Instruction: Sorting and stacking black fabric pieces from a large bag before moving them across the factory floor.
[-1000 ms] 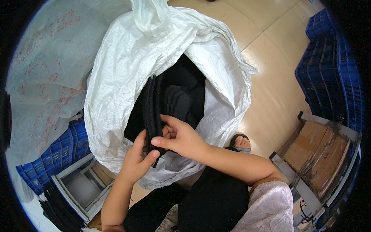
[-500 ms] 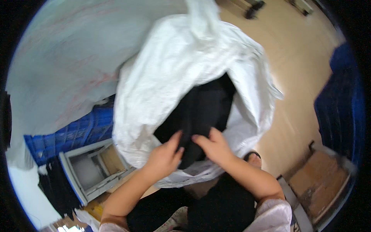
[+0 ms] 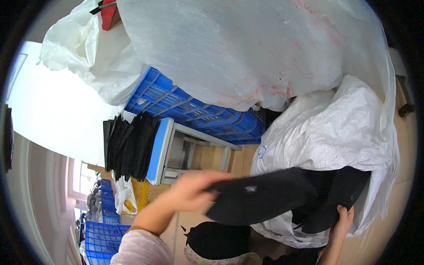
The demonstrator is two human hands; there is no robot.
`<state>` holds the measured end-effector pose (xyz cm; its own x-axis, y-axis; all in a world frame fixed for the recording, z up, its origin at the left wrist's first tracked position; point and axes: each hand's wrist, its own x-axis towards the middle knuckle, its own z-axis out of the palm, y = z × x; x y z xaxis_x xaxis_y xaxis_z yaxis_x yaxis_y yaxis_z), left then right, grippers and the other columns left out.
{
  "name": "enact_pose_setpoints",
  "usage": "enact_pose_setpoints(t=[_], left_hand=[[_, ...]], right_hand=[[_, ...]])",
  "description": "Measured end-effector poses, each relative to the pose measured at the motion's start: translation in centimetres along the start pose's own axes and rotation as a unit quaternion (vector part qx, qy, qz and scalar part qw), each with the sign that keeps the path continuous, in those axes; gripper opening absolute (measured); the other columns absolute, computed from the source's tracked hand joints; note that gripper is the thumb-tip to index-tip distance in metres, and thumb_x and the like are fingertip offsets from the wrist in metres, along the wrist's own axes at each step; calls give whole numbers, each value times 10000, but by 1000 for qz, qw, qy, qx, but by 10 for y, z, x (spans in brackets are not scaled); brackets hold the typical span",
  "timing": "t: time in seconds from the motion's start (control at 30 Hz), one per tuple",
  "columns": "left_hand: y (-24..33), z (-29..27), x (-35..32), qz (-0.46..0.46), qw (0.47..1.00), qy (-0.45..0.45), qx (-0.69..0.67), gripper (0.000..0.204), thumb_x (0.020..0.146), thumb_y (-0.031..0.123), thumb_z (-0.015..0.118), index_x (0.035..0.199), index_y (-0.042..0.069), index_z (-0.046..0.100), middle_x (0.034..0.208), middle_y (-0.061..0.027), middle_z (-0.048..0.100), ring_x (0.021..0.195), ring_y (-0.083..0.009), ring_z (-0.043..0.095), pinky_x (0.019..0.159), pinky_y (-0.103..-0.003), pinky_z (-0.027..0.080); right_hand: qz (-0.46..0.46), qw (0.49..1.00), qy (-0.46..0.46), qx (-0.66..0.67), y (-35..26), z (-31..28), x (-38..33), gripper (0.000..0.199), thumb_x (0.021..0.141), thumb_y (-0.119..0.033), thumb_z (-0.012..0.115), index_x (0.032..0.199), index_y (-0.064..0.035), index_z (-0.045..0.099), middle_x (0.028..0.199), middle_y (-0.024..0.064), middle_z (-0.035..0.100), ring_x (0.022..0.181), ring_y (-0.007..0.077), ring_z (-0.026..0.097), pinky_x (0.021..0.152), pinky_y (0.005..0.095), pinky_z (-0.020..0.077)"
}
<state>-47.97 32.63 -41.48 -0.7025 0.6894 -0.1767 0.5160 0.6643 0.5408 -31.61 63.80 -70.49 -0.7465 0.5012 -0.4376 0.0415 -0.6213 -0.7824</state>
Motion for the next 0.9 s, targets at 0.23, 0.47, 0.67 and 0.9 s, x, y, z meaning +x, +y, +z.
enact_pose_setpoints(t=[0.23,0.47,0.67,0.9], left_hand=[[-58,-193,-161,-86,842,532,-35,457,642,78,526,1094,27,572,936,-73,584,848,-206,571,778,-321,480],[-152,-336,-263,-236,736,629,-81,249,700,161,538,915,43,582,798,-54,562,784,-194,546,744,-313,452],[-287,-319,-310,-408,787,443,134,397,785,195,554,1111,-31,574,921,-100,624,866,-191,560,793,-313,443],[-323,-356,-353,-396,777,384,303,430,808,166,635,1198,15,538,1191,-140,543,1057,-280,532,886,-344,454]], right_hand=[[2,1000,8,-6,0,16,3,401,774,-47,523,1170,10,550,1086,74,605,941,172,569,873,272,419],[23,999,-21,-34,9,30,2,385,773,-48,519,1151,14,556,1074,64,608,949,161,560,881,262,405],[-4,991,-13,-136,7,21,-3,382,759,-61,542,1131,26,561,1082,79,615,973,179,556,900,287,404],[14,989,-25,-143,9,39,0,297,788,-70,565,1069,26,570,1008,47,634,939,141,563,843,279,436]])
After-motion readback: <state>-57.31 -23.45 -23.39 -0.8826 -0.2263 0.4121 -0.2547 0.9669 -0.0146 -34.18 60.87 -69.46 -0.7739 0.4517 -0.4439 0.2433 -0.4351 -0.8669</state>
